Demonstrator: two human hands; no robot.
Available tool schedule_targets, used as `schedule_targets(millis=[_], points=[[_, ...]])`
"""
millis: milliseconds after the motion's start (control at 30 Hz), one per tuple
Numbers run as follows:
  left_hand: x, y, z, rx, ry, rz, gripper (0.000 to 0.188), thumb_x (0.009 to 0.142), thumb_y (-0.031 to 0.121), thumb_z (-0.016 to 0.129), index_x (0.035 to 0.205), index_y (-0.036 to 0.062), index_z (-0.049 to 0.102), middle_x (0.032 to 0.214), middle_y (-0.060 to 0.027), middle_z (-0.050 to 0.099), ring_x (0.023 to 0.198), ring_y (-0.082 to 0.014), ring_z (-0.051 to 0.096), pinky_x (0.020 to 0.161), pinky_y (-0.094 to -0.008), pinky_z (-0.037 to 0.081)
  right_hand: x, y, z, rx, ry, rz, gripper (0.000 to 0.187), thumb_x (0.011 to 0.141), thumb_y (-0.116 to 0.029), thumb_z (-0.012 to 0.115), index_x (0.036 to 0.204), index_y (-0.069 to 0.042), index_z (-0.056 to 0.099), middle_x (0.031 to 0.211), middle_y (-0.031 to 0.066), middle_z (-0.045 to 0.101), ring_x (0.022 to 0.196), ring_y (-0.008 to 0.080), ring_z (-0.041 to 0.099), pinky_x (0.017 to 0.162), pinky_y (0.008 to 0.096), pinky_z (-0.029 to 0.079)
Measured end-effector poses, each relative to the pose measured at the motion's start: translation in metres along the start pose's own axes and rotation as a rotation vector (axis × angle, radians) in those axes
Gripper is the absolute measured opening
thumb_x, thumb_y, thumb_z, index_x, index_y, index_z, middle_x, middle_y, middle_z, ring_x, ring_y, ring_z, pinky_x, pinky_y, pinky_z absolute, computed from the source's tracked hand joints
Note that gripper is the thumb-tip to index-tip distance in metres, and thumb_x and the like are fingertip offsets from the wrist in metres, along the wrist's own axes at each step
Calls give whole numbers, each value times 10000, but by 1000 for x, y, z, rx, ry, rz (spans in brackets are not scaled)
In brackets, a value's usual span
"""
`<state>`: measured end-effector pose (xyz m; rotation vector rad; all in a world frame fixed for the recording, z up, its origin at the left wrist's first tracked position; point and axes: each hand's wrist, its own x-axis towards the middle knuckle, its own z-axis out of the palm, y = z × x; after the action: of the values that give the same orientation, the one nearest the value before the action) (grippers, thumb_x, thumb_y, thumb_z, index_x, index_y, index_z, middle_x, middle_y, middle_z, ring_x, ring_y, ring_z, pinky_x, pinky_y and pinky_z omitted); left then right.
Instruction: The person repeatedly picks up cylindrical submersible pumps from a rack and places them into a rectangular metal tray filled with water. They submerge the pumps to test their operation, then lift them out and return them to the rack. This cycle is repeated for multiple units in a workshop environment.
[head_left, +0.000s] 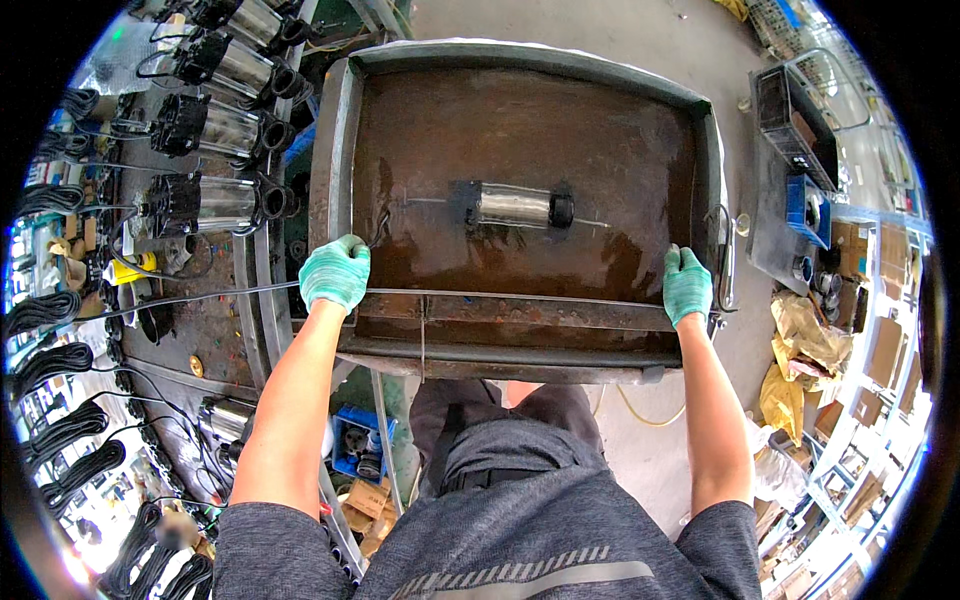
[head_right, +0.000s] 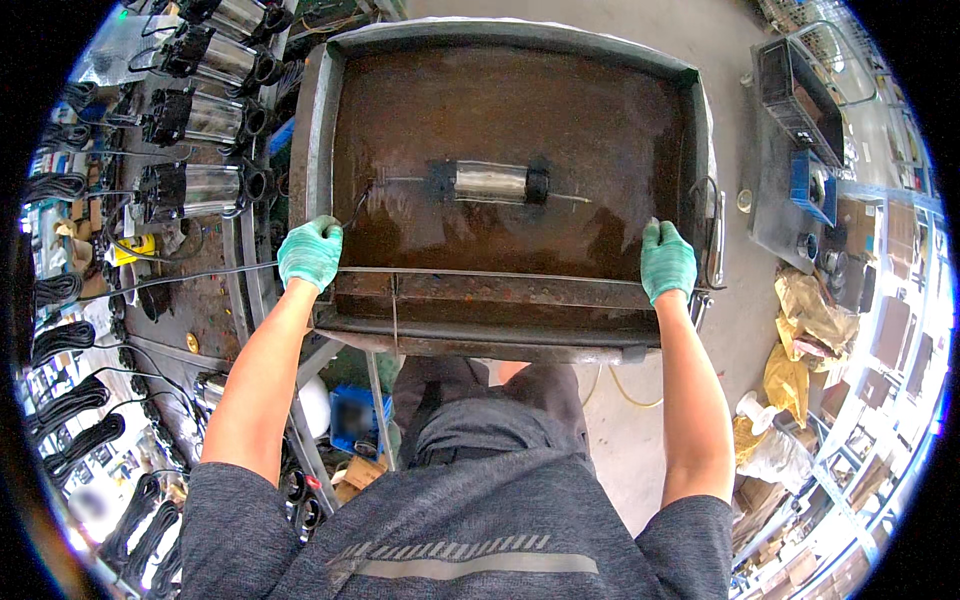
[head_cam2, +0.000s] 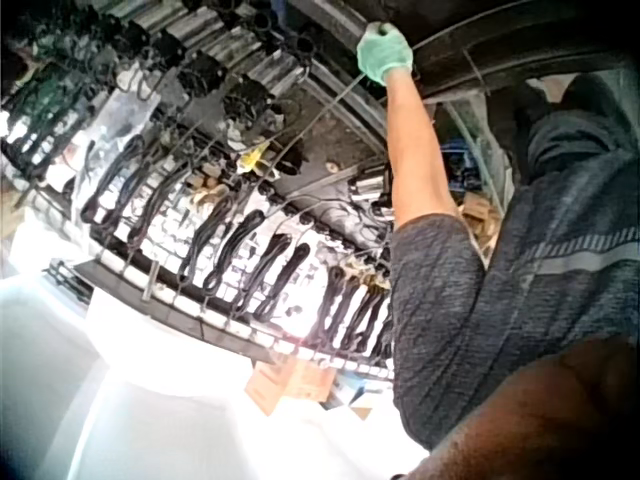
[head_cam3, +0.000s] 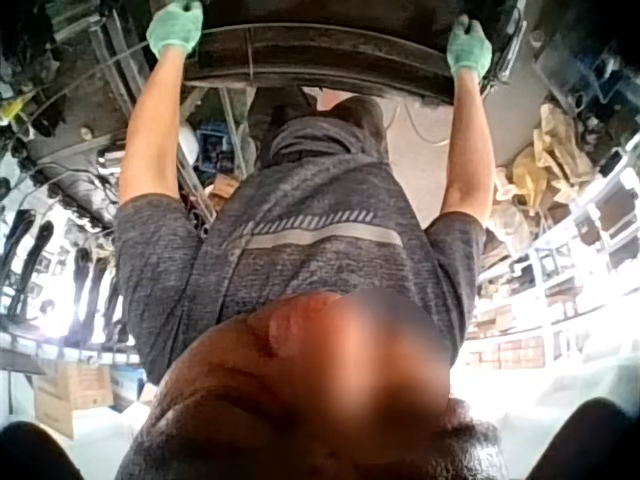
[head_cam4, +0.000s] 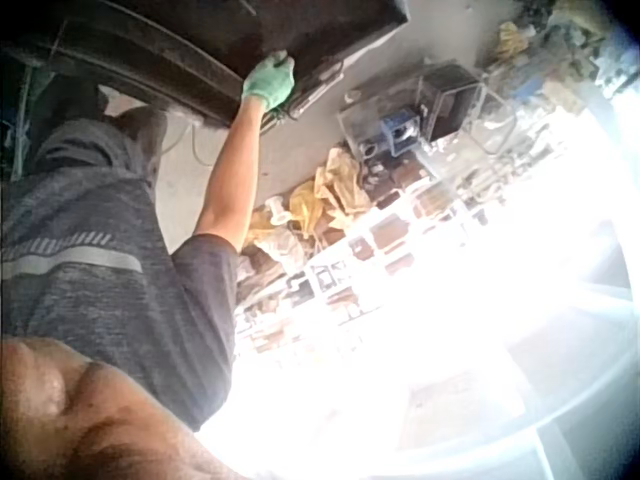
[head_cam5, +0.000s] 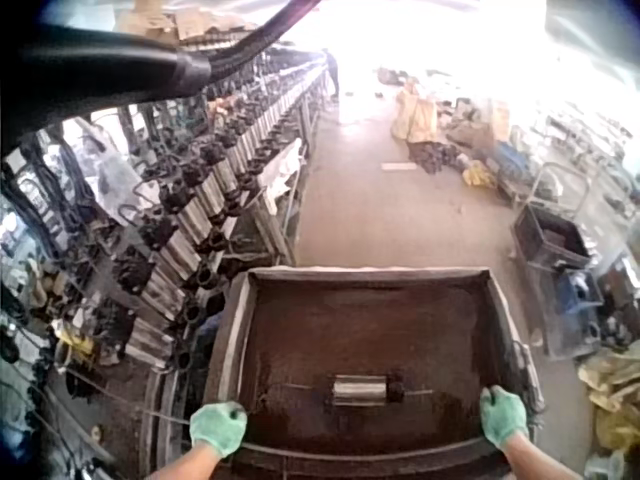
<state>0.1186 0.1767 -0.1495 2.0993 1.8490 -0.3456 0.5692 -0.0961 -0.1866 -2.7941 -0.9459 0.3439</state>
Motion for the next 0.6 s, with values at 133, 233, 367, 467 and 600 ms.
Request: schedule_targets(millis=[133,233,367,467,600], points=[[0,1,1,4,10,3,289,946,382,578,1093,234,778,1067,-154,748,1016,-392,703,900,-476,561,2,1,0,-11,-41,14,410,1041,-452,496,1032,-87,680,989,249,703,954,503,640,794,583,508],[0,5,-5,12,-29,-29,292,945,386,583,1103,233,775,1088,-149,746,1028,-389,701,908,-476,559,3,2,0,-1,-51,16,420,1043,-457,487,1033,-85,681,993,251,702,958,503,641,799,583,509],[2,0,2,5,8,9,292,944,385,584,1101,229,776,1072,-149,749,1017,-389,704,902,-472,562,3,1,0,-10,-63,15,434,1042,-468,483,1060,-86,687,1013,256,700,978,501,639,815,575,515],[1,1,1,-4,5,-7,290,943,383,586,1094,226,778,1056,-148,751,1007,-391,705,896,-472,563,5,5,3,-17,-73,41,438,1040,-473,481,1094,-95,695,1039,252,701,1002,498,637,838,572,518],[0,3,-1,1,-4,-17,284,939,376,591,1089,227,781,1063,-154,747,1011,-389,704,892,-474,562,3,-1,0,-19,-68,45,443,1040,-478,474,1082,-96,694,1038,247,703,1003,499,638,843,572,517]])
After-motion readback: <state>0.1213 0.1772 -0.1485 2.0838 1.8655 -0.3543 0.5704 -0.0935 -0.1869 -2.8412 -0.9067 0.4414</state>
